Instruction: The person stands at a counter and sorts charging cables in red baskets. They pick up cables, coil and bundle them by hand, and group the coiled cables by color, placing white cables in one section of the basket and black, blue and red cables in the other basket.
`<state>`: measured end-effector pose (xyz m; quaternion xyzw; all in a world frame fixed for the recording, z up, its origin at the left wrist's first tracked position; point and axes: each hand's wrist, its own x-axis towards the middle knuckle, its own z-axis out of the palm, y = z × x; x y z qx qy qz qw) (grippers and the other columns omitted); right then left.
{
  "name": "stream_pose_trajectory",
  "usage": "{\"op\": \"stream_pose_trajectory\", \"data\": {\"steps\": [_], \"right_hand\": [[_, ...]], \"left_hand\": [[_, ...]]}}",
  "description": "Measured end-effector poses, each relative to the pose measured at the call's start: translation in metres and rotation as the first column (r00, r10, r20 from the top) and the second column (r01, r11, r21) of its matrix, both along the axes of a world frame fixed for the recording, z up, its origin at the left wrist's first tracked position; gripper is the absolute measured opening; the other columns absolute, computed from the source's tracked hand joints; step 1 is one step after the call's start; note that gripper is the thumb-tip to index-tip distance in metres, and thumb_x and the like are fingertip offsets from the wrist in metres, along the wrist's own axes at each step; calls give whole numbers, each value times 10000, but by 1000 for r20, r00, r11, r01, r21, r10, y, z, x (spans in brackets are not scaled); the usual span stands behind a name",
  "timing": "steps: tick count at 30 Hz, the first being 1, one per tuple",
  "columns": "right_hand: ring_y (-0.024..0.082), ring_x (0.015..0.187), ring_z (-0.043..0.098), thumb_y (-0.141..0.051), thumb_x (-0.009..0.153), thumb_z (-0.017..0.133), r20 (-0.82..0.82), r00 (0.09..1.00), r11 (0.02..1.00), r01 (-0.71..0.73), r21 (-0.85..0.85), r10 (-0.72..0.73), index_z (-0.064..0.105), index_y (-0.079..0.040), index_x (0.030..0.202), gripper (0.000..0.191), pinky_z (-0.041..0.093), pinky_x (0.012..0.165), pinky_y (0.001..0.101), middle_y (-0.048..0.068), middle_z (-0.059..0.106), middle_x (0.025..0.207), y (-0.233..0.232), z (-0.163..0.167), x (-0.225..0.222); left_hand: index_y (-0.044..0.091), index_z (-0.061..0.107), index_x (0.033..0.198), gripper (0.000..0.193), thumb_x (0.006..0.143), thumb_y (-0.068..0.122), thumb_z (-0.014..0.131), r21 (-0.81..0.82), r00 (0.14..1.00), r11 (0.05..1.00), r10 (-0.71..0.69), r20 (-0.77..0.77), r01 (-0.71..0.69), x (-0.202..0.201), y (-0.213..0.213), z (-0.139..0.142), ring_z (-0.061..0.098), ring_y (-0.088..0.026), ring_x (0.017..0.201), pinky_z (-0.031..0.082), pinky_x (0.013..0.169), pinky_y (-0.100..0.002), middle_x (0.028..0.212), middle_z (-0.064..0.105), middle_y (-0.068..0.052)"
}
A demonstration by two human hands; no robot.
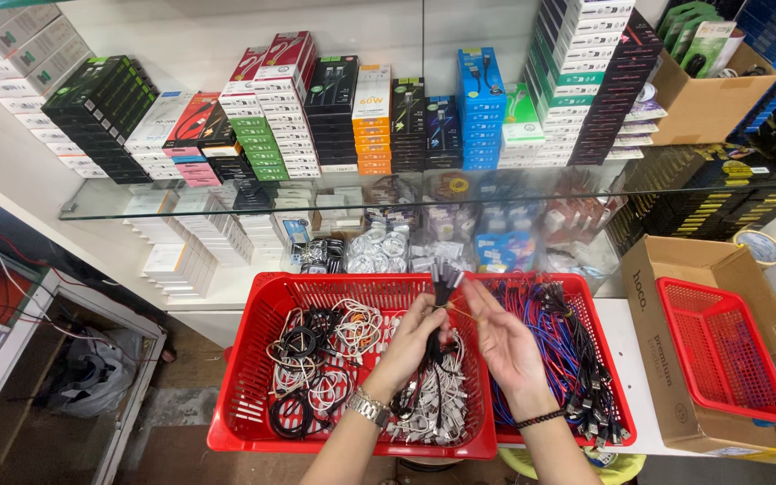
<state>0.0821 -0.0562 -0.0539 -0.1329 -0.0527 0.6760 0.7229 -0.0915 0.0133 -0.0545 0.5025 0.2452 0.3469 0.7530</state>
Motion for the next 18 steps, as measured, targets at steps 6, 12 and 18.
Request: {"op": "stream_pose_trajectory", "data": {"steps": [6,12,18], "right_hand": [[189,1160,678,-170,969,638,417,906,994,-96,51,66,419,19,1524,625,602,745,247,173,595,1398,0,-3,22],[179,908,629,-77,876,778,956,293,1000,18,-11,5,485,11,1422,626,547,688,265,154,634,1153,-1,22,14],[113,898,589,-79,851,744,973,-86,938,260,231,-216,452,-80,1446,663,516,711,241,17,596,1088,-19,31,-5]], "left_hand": [[14,646,1129,260,1015,247,630,380,899,875,-127,-418,301,-10,6,21,617,-163,795,507,740,-310,900,669,-78],[-19,720,1120,310,939,232,718,720,843,598,131,-522,353,-8,14,23,681,-315,980,516,875,-403,1054,732,-185],[-13,715,1147,260,931,132,717,176,971,982,100,-218,-61,3,21,-6,654,-142,849,532,772,-302,978,737,-85]]}}
